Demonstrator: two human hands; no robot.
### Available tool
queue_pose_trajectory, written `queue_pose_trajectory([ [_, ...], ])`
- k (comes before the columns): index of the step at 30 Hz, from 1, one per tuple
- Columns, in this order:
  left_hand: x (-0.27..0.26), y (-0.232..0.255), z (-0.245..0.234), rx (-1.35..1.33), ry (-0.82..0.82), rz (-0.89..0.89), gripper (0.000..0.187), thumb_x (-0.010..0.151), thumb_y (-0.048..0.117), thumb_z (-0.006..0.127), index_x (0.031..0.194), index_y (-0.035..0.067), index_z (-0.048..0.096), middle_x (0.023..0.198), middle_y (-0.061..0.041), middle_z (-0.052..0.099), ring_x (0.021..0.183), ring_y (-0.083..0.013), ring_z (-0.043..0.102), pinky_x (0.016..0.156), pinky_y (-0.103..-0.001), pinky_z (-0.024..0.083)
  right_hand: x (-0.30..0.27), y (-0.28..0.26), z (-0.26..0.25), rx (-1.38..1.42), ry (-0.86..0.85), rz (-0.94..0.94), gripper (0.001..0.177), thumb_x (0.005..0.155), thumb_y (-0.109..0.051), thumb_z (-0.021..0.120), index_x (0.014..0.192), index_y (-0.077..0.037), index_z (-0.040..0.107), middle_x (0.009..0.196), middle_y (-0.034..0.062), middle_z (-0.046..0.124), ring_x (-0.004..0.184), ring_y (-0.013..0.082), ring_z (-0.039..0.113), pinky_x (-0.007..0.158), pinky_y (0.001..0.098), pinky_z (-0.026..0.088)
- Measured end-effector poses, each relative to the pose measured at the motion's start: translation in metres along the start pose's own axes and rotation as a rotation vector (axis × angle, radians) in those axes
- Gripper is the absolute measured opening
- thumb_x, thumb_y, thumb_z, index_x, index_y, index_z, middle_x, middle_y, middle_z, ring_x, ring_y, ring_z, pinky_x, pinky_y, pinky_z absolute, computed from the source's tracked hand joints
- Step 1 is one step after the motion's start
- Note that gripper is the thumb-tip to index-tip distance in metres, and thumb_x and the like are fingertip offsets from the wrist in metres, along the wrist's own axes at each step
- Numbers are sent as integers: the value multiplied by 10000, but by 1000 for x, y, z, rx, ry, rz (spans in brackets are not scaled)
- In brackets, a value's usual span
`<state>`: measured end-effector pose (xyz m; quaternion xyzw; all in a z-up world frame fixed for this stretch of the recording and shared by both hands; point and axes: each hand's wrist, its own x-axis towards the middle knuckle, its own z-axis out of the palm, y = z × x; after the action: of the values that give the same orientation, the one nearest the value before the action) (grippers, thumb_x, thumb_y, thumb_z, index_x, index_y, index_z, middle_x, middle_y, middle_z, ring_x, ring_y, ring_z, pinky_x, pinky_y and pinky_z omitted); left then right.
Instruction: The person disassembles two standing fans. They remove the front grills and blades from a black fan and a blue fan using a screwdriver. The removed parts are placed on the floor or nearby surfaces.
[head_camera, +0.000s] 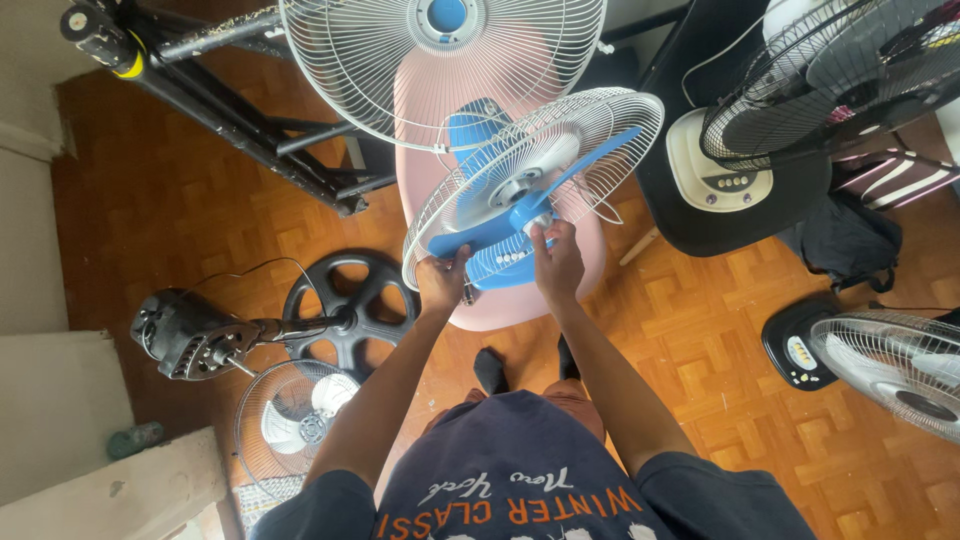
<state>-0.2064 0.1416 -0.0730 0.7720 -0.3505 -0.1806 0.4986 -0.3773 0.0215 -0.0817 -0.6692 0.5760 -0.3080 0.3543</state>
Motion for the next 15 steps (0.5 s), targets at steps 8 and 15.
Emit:
queue_pose_trajectory([
  [8,0,5,-2,2,-9,7,264,906,264,736,927,9,802,814,-161,777,735,-275,772,698,-364,562,1,-18,-12,-59,19,-74,416,1054,-446,582,1254,-82,598,1064,103,703,901,278,693,763,401,520],
  [15,1,3,-3,5,-31,-35,256,912,266,736,934,22,808,834,-152,782,749,-257,782,712,-350,575,-6,-16,-6,-59,101,-175,372,974,-368,649,1225,-100,590,1083,83,701,826,269,697,727,400,526],
])
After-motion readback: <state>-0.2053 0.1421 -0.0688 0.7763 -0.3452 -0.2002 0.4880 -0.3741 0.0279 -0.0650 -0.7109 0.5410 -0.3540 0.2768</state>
